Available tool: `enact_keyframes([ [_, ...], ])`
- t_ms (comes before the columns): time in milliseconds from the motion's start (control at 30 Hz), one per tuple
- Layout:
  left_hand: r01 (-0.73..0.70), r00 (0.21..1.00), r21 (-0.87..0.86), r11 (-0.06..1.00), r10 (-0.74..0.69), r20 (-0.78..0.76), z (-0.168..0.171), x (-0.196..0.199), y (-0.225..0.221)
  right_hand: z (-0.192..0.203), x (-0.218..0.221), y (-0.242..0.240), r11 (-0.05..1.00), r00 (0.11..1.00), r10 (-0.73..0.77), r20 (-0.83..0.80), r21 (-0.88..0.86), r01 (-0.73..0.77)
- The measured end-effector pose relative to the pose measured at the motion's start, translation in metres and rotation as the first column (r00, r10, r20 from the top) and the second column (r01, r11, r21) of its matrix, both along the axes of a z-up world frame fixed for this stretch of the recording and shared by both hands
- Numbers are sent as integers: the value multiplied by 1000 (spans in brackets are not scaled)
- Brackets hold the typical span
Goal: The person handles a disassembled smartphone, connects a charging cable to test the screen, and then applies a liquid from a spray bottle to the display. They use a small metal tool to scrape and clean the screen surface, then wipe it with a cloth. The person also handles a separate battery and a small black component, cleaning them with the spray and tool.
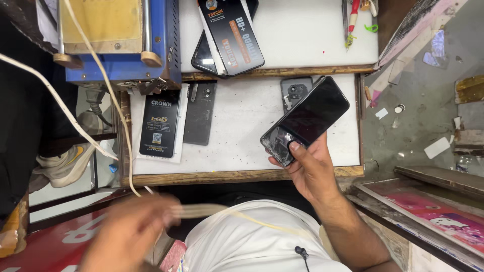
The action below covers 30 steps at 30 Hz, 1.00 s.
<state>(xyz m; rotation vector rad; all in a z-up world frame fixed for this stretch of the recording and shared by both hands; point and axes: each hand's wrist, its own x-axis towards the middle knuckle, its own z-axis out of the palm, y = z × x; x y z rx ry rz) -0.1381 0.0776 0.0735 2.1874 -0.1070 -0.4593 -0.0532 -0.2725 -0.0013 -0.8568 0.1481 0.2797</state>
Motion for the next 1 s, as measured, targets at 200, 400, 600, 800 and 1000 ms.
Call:
enact_keyframes([
  [200, -496, 867, 417, 762, 410, 283, 2, 56, -25, 3, 0, -10, 999, 999, -33, 5, 20, 32],
  [400, -268, 795, 458, 848, -74, 602, -29, 65, -81, 3, 3, -16, 994, 995, -102, 19, 30, 101],
  [600, -233, 688, 429, 873, -164, 707, -77, 121, -134, 9, 0, -8, 993, 993, -103, 50, 65, 100],
  [800, -278, 723, 512, 813, -174, 669, -100, 163, -158, 11, -2, -8, 990, 990, -136, 38, 52, 134],
  [1000, -99, 740, 215, 972, -73, 669, -62, 131, -150, 17, 1, -10, 984, 985, -170, -18, 51, 170],
])
